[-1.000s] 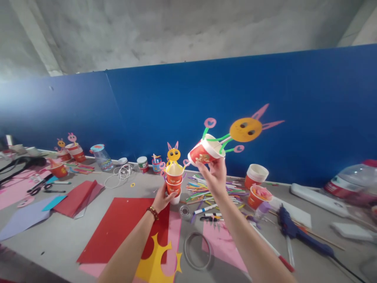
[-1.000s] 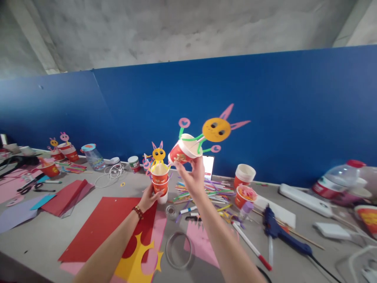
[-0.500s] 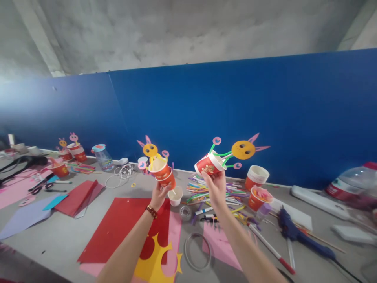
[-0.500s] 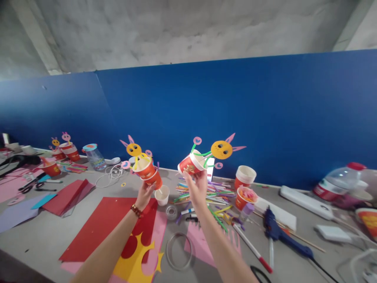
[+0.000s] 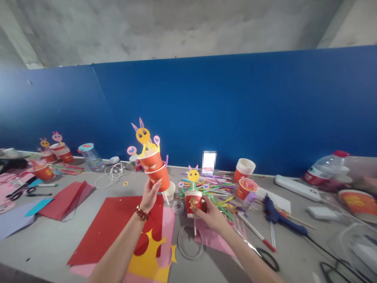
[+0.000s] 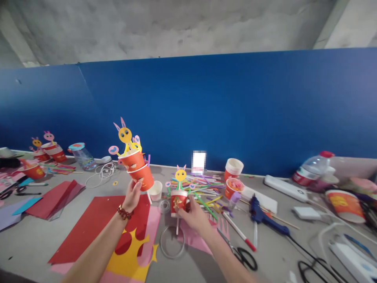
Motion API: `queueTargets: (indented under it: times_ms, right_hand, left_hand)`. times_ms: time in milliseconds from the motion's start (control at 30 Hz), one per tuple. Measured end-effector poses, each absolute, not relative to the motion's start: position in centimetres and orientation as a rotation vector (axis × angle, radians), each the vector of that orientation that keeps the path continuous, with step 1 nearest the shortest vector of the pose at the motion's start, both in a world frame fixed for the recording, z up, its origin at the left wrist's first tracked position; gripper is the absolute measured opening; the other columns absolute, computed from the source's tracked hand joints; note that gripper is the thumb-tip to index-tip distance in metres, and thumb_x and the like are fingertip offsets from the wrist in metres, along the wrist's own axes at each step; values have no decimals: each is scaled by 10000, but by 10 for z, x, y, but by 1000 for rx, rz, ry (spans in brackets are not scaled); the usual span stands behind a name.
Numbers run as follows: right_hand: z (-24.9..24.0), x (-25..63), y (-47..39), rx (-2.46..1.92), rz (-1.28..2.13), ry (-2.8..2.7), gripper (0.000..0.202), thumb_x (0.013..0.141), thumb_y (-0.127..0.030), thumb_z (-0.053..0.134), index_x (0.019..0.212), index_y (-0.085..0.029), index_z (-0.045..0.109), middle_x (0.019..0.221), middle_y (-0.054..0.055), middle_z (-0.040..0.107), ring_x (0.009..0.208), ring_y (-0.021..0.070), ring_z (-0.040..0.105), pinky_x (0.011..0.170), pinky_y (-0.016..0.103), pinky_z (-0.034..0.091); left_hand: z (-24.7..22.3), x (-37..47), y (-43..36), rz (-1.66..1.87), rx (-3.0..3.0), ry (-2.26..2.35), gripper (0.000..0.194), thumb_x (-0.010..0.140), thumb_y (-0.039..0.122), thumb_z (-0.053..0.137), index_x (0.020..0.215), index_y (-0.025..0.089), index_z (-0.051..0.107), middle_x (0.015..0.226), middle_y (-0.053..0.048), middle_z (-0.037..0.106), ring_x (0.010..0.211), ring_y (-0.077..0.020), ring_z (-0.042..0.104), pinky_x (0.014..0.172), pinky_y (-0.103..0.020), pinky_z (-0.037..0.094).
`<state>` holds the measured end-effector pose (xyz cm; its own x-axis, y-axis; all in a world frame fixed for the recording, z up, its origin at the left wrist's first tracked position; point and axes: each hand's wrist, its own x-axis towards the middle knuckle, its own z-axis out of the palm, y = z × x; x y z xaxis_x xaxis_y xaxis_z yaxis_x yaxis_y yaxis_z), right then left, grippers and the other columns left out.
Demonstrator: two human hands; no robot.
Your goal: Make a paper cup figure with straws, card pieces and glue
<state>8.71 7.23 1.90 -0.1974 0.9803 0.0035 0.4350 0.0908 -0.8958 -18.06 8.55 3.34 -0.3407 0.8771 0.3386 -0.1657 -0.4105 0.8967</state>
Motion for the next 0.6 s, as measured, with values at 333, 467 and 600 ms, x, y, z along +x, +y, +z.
queueTargets:
  times_ms: [333, 467, 600]
  right_hand:
    - [42, 130, 39, -1497, 759, -2076, 331, 855, -479, 616, 1061, -222, 643, 923, 53, 739, 763, 233, 680, 656, 310, 470]
    - [53, 190, 0, -1594, 674, -2108, 218, 897, -392, 545, 808, -213, 632, 812, 61, 707, 761, 244, 660, 666, 327, 464]
    - [37, 247, -36, -1730, 366, -2356, 154, 854, -253, 531, 933, -222, 659, 954, 95, 719, 941, 292, 668, 781, 374, 504]
  left_hand:
    - [56, -142, 60, 1723, 1076, 1045, 389, 756, 455, 750, 1014, 176, 670, 1020, -68, 745, 912, -239, 692, 847, -334, 538]
    - [63, -136, 50, 1647, 1056, 1047, 364, 743, 432, 773, 1002, 201, 664, 1037, -50, 745, 958, -238, 689, 865, -322, 535]
    - [66, -120, 45, 1525, 1060, 1014, 449, 767, 437, 749, 1123, 186, 642, 1153, -100, 721, 1040, -276, 677, 894, -372, 537]
